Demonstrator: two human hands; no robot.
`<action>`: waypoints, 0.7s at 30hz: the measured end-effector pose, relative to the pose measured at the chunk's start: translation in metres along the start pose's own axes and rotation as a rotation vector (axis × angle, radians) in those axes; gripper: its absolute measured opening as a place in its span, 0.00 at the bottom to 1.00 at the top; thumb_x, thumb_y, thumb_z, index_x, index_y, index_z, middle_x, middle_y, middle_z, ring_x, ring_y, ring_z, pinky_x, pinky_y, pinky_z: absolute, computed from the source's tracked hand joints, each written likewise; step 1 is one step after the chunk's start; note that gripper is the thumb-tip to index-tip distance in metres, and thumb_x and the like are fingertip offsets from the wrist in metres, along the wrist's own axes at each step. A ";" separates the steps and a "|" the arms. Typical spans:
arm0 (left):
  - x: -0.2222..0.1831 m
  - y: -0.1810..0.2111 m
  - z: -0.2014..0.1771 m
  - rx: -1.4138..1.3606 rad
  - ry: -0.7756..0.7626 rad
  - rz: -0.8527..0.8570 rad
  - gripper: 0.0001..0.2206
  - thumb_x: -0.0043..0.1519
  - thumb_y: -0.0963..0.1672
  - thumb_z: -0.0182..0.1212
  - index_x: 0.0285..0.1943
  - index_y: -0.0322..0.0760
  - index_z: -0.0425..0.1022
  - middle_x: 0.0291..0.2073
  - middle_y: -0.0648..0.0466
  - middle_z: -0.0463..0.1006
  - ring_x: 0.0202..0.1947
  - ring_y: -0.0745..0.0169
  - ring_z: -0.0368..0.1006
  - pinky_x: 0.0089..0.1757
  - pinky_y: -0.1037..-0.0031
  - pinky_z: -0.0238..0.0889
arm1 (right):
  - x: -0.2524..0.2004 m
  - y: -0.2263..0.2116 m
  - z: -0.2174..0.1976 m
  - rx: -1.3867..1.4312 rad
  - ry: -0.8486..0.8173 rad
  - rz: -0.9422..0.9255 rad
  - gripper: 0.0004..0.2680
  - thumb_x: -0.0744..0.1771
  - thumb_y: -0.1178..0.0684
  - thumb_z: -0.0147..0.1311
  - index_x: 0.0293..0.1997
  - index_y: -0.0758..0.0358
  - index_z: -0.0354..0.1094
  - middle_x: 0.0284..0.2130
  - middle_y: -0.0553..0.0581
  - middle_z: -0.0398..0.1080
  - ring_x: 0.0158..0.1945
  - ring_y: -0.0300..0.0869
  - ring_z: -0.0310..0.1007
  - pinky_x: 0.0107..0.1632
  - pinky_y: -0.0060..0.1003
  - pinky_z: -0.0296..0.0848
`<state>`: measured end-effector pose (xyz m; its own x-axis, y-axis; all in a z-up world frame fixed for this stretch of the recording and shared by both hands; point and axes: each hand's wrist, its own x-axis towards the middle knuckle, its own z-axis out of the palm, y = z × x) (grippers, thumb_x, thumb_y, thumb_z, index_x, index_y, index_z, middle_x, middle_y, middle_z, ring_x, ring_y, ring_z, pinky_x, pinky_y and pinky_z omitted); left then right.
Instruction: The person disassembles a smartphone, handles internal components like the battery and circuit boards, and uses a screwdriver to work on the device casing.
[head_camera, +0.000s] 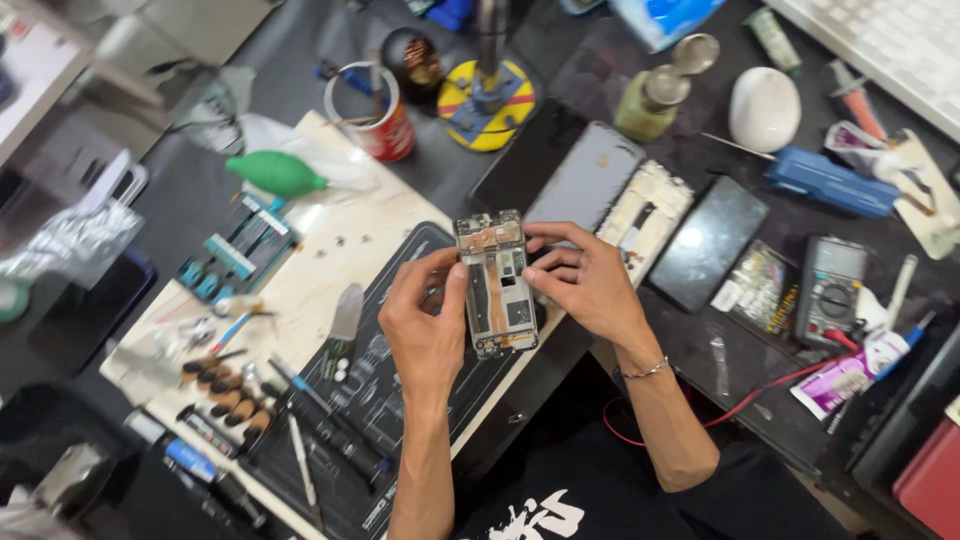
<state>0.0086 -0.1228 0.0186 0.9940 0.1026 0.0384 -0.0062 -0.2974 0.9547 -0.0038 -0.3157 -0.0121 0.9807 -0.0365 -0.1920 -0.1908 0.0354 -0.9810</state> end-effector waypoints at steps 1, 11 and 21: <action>0.001 0.005 0.007 -0.020 -0.039 0.005 0.09 0.63 0.39 0.63 0.52 0.33 0.81 0.40 0.52 0.81 0.39 0.66 0.79 0.38 0.75 0.74 | -0.002 -0.001 -0.008 -0.005 0.037 -0.006 0.17 0.63 0.65 0.62 0.59 0.68 0.68 0.46 0.55 0.71 0.41 0.33 0.75 0.43 0.27 0.78; 0.006 0.042 0.090 -0.011 -0.330 0.142 0.12 0.64 0.37 0.60 0.56 0.33 0.79 0.42 0.50 0.79 0.38 0.61 0.78 0.42 0.73 0.71 | -0.028 0.012 -0.093 0.004 0.339 -0.091 0.19 0.63 0.65 0.63 0.61 0.69 0.67 0.46 0.55 0.70 0.43 0.36 0.76 0.45 0.30 0.79; 0.011 0.062 0.164 0.011 -0.600 0.216 0.11 0.64 0.37 0.59 0.55 0.32 0.79 0.44 0.48 0.80 0.37 0.58 0.80 0.40 0.70 0.72 | -0.058 0.020 -0.147 -0.079 0.588 -0.070 0.20 0.63 0.63 0.63 0.62 0.67 0.66 0.49 0.57 0.72 0.49 0.37 0.76 0.46 0.33 0.79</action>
<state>0.0373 -0.2961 0.0293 0.8586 -0.5097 0.0545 -0.2152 -0.2620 0.9408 -0.0709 -0.4592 -0.0249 0.8075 -0.5833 -0.0882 -0.1512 -0.0602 -0.9867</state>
